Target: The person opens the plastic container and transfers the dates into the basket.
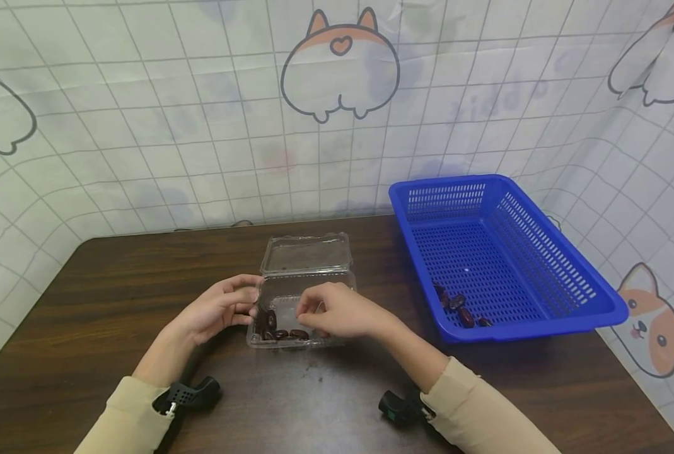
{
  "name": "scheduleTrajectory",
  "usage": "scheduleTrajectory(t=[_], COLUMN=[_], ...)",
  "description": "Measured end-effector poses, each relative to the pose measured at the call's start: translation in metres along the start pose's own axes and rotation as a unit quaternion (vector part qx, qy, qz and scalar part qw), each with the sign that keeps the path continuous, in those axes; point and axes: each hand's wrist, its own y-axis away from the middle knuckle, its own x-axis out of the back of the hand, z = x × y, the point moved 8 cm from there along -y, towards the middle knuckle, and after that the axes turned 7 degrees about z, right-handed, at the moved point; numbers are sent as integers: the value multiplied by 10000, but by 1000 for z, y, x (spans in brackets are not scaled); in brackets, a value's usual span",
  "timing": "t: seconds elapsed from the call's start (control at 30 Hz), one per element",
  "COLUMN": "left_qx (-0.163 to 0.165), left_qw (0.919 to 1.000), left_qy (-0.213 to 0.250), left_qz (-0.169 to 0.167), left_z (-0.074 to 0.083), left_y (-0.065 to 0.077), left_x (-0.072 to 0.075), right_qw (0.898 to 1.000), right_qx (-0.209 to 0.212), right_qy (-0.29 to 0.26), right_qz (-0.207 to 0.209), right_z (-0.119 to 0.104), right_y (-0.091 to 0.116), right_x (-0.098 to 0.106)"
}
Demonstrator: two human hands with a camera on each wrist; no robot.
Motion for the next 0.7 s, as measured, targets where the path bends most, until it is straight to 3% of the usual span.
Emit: scheduleTrajectory(t=[0.7], left_qx=[-12], left_qw=[10000], left_qy=[19], left_qz=[14], left_z=[0], left_y=[0], left_x=[0], right_qw=[9985], right_qx=[-142], right_qy=[361], right_qz=[-376], right_z=[5], right_y=[-6], right_x=[-9])
